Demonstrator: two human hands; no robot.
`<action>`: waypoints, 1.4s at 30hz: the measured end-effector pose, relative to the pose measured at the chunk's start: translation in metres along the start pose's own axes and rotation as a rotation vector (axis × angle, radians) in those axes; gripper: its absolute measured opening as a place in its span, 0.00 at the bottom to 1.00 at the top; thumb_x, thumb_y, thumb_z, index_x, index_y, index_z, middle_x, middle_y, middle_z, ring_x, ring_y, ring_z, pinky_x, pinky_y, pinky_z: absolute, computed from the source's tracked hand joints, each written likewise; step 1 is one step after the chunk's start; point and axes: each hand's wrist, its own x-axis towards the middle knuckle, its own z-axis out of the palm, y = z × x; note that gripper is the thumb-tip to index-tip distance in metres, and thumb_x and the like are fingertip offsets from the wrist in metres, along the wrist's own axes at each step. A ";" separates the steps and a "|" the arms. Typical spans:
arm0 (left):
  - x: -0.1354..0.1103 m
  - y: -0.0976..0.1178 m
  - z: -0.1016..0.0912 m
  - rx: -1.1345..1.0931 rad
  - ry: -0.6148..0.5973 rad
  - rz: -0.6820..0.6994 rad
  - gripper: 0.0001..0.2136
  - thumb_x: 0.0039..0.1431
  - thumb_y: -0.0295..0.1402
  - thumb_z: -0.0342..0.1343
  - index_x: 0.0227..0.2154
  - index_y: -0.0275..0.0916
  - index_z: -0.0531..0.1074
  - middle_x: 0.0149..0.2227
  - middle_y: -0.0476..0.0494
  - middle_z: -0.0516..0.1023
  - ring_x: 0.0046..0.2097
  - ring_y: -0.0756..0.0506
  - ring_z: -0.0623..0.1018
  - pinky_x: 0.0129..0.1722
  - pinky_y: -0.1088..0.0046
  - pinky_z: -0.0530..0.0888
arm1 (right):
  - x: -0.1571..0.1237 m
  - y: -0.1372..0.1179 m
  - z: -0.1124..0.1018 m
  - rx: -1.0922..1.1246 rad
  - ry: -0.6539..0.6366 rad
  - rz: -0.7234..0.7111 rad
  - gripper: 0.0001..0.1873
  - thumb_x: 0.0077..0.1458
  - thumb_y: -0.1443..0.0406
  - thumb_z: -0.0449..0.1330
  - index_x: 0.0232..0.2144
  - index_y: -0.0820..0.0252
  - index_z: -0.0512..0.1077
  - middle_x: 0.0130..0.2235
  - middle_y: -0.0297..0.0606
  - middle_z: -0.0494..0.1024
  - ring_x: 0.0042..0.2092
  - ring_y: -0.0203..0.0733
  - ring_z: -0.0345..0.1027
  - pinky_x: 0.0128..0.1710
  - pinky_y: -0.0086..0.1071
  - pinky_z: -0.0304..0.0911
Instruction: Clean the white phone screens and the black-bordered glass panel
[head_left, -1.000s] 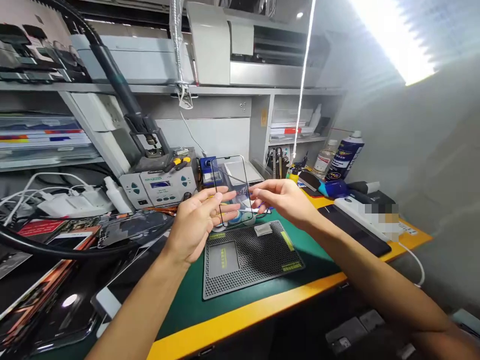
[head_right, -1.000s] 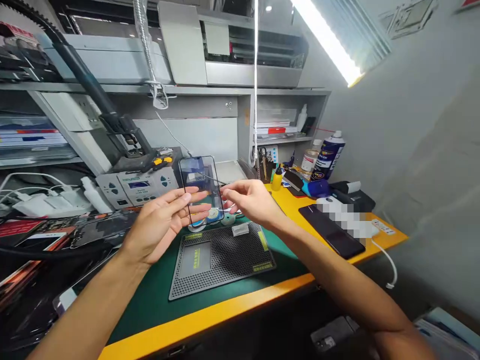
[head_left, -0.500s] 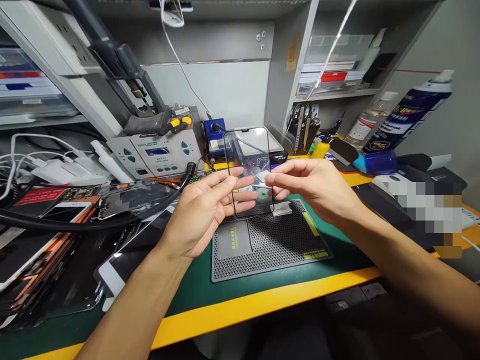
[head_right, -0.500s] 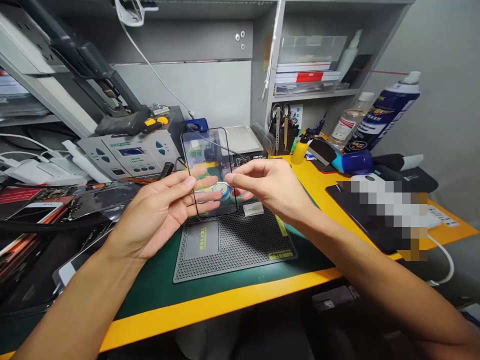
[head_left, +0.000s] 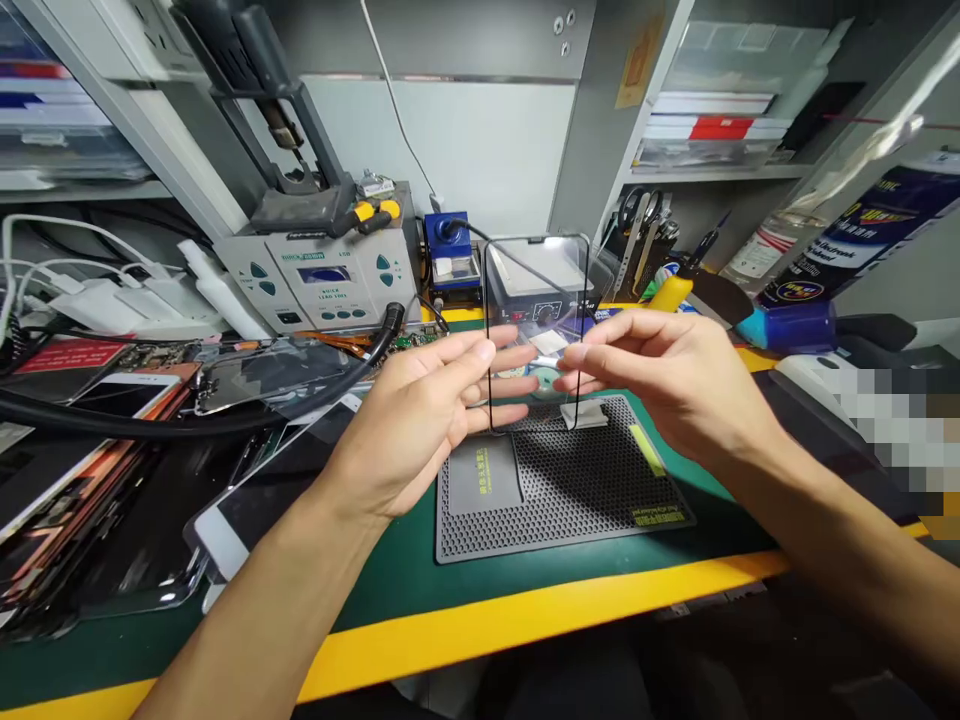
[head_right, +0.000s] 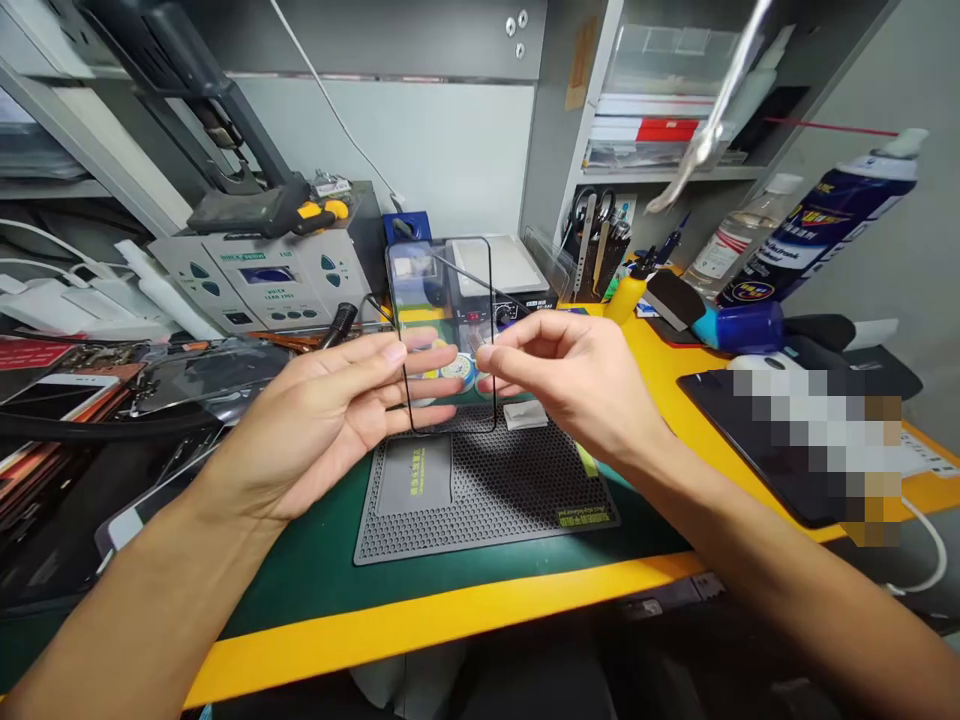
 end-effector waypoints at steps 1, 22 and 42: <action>0.000 0.000 -0.001 0.009 -0.004 -0.007 0.12 0.67 0.31 0.58 0.49 0.34 0.79 0.53 0.29 0.81 0.51 0.33 0.82 0.51 0.50 0.79 | 0.000 0.000 0.000 -0.005 -0.009 0.006 0.16 0.43 0.53 0.77 0.26 0.57 0.81 0.28 0.38 0.82 0.31 0.45 0.78 0.35 0.38 0.76; -0.005 0.005 0.002 -0.005 -0.034 -0.066 0.14 0.68 0.32 0.55 0.53 0.32 0.76 0.55 0.28 0.80 0.50 0.34 0.83 0.49 0.53 0.81 | -0.003 0.005 -0.010 0.062 -0.085 0.024 0.12 0.50 0.57 0.73 0.25 0.59 0.81 0.28 0.38 0.82 0.31 0.41 0.76 0.35 0.32 0.71; -0.007 0.006 0.002 0.023 -0.065 -0.064 0.15 0.69 0.31 0.55 0.55 0.32 0.73 0.55 0.29 0.80 0.51 0.33 0.82 0.52 0.50 0.80 | -0.005 0.003 -0.008 -0.017 -0.061 -0.018 0.09 0.52 0.61 0.72 0.25 0.59 0.81 0.27 0.36 0.82 0.31 0.41 0.75 0.36 0.32 0.68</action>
